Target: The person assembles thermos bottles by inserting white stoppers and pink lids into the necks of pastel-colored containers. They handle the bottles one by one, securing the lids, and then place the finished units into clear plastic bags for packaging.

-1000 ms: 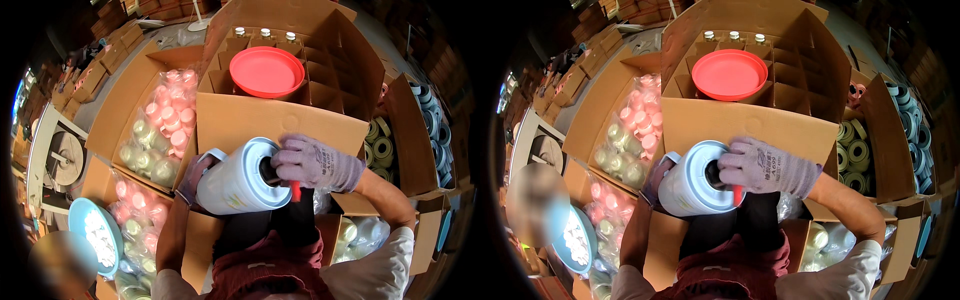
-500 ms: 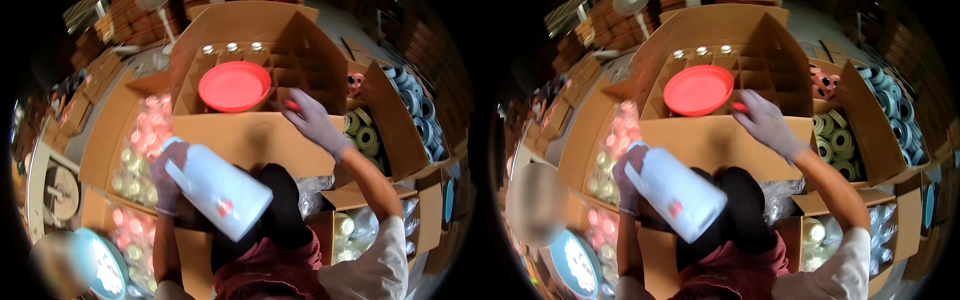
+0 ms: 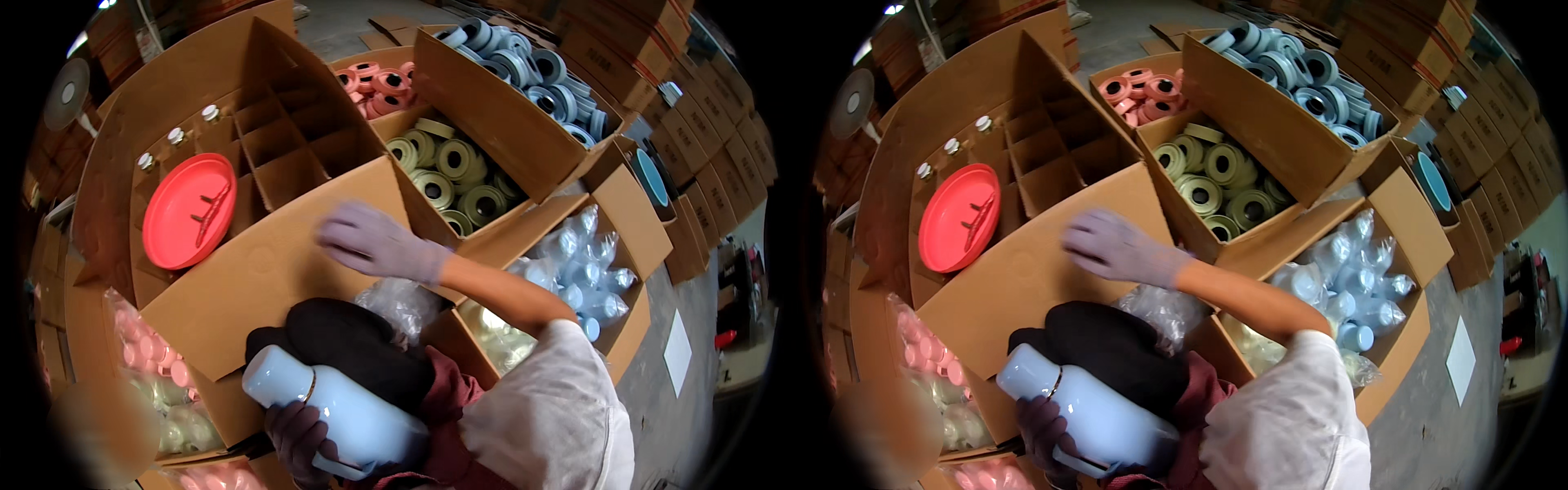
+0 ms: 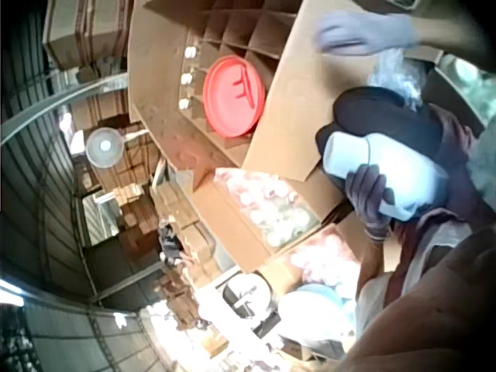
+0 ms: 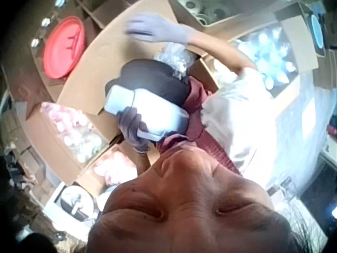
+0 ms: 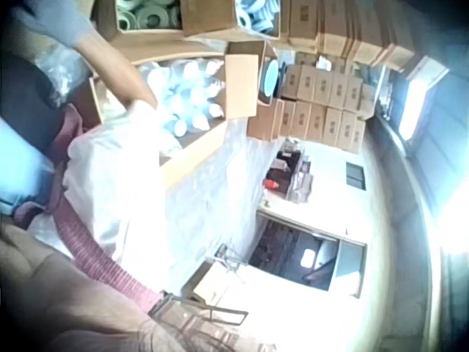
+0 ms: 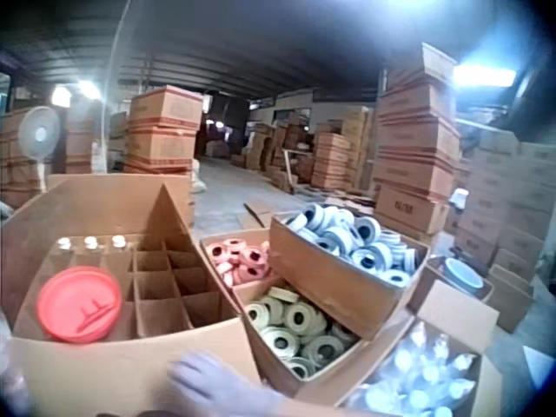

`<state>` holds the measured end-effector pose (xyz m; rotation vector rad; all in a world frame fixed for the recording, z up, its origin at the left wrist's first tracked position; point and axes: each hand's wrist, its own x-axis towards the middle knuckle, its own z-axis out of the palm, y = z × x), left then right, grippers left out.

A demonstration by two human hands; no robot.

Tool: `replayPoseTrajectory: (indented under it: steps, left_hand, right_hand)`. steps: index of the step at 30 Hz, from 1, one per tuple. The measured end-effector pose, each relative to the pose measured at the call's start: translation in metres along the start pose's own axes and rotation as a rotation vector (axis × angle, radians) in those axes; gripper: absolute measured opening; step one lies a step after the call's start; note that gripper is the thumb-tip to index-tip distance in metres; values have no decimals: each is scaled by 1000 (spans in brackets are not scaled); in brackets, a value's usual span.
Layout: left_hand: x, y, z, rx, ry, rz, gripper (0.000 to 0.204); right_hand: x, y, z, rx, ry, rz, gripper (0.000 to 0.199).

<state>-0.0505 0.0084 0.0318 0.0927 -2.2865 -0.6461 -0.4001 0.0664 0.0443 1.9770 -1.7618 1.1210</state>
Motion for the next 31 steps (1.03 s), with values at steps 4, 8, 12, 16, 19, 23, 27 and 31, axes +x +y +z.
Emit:
replayPoseTrajectory:
  steps: [4, 8, 12, 16, 19, 23, 27, 31]
  left_hand:
    - [1, -10, 22, -38, 66, 36, 32]
    - [-14, -44, -9, -72, -183, -261, 47]
    - [-30, -58, -32, 201, -184, -410, 53]
    - [-1, -56, -39, 277, -117, -613, 59]
    - [35, -47, -28, 139, 3, -693, 61]
    - [45, -72, -5, 39, 133, -538, 54]
    - [68, -48, -6, 176, -33, -598, 48]
    - [120, -64, 18, 8, -227, -570, 43]
  right_hand:
    - [-144, 37, -68, -84, -141, 450, 13]
    - [-188, 56, -164, -375, 103, 642, 12]
    - [-168, 89, -275, -717, 403, 532, 12]
    - [-171, 181, -384, -656, 284, 1088, 31]
    - [-185, 256, -399, -870, -92, 1361, 54]
    - [-209, 274, -402, -1162, -214, 1172, 41]
    - [-158, 195, -317, -1155, 230, 260, 34]
    - [-178, 112, -189, -902, -225, 67, 26]
